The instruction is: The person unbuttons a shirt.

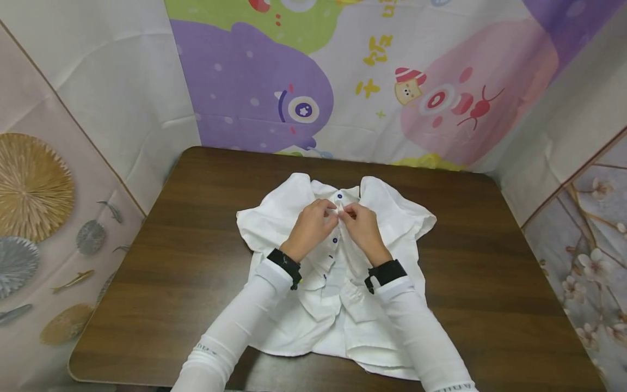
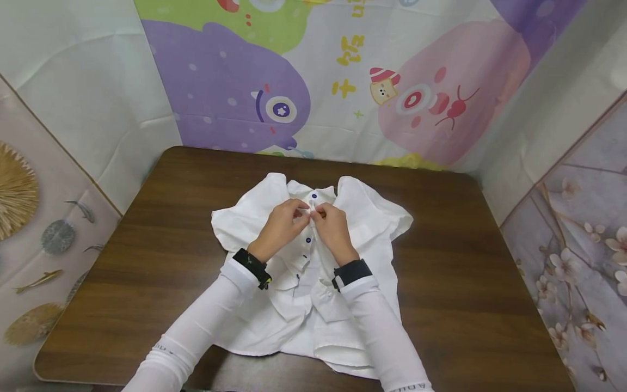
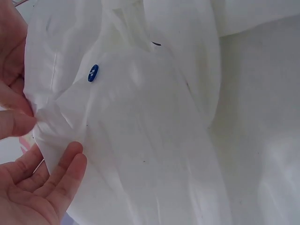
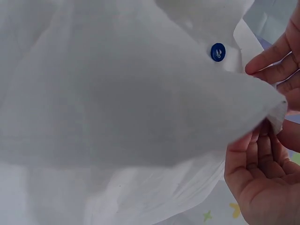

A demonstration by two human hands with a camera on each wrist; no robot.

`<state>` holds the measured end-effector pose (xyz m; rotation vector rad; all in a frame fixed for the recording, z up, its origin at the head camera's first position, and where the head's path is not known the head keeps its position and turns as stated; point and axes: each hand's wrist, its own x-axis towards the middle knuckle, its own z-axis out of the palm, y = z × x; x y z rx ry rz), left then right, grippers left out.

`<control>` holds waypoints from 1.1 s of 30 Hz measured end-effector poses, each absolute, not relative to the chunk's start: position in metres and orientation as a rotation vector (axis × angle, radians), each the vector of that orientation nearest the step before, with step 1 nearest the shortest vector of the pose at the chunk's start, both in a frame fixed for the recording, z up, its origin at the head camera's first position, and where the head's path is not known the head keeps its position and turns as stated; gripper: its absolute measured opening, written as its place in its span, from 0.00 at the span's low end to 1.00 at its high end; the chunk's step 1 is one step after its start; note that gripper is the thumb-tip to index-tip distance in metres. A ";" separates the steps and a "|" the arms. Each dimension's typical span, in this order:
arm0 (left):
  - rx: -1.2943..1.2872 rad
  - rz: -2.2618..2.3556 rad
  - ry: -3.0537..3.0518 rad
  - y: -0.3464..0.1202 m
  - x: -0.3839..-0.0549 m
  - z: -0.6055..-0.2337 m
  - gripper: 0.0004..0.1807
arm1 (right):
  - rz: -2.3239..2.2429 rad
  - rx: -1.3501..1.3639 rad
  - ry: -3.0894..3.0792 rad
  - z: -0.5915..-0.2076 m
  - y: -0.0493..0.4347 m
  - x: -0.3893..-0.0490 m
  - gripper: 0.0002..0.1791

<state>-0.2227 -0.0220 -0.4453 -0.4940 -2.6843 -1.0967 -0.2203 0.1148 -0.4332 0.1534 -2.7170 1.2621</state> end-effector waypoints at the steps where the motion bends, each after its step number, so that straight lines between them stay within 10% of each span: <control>1: -0.498 -1.095 -2.695 -0.022 -0.223 -0.445 0.10 | 1.264 0.151 -2.717 -0.433 0.115 -0.220 0.10; 33: -0.512 -1.068 -2.569 -0.020 -0.214 -0.452 0.04 | 1.405 0.138 -2.756 -0.439 0.123 -0.218 0.11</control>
